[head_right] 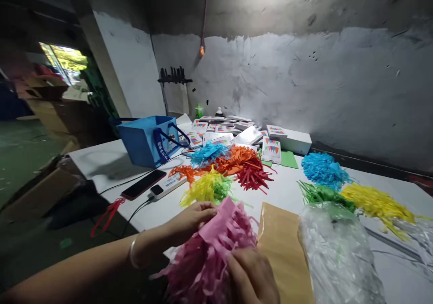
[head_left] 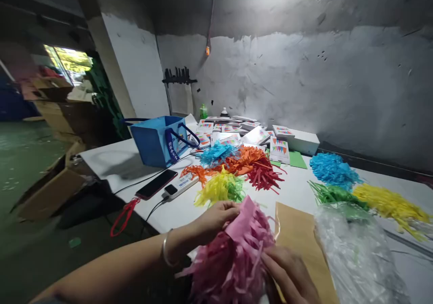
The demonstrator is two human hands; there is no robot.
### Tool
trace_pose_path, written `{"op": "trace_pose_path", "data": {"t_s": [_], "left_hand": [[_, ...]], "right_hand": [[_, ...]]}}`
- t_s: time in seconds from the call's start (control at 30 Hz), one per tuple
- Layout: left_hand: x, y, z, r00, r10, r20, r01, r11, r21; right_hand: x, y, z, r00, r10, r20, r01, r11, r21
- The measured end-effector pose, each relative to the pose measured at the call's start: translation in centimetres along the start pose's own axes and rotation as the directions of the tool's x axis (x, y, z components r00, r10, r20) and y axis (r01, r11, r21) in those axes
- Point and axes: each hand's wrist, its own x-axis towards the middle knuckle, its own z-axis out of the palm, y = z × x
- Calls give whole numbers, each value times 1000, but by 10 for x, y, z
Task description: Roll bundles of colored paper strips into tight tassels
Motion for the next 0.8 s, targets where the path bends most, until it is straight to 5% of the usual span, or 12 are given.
{"op": "trace_pose_path", "data": {"t_s": [0.1,0.23,0.33,0.43,0.5,0.63,0.8], "left_hand": [[1,-20,8,1000,-6,26,8,998,-69],[3,-32,13,997,22,80,-11,991,-130],[-2,-42,13,988,77,137,-60,990,-125],[-5,-56,15,965,224,137,-230,973,29],[-4,-66,18,941,320,114,-336,924,181],[2,-76,21,936,346,68,-351,894,277],[8,-70,14,942,314,114,-331,926,182]], "right_hand": [[20,-14,33,990,-90,109,100,990,-96],[14,2,47,977,-148,151,173,970,-169],[3,13,47,990,119,79,-122,992,33],[0,15,49,882,463,82,-470,859,204],[4,14,52,816,571,94,-574,780,247],[19,20,51,783,590,194,-619,715,325],[33,35,41,858,454,240,-512,787,344]]}}
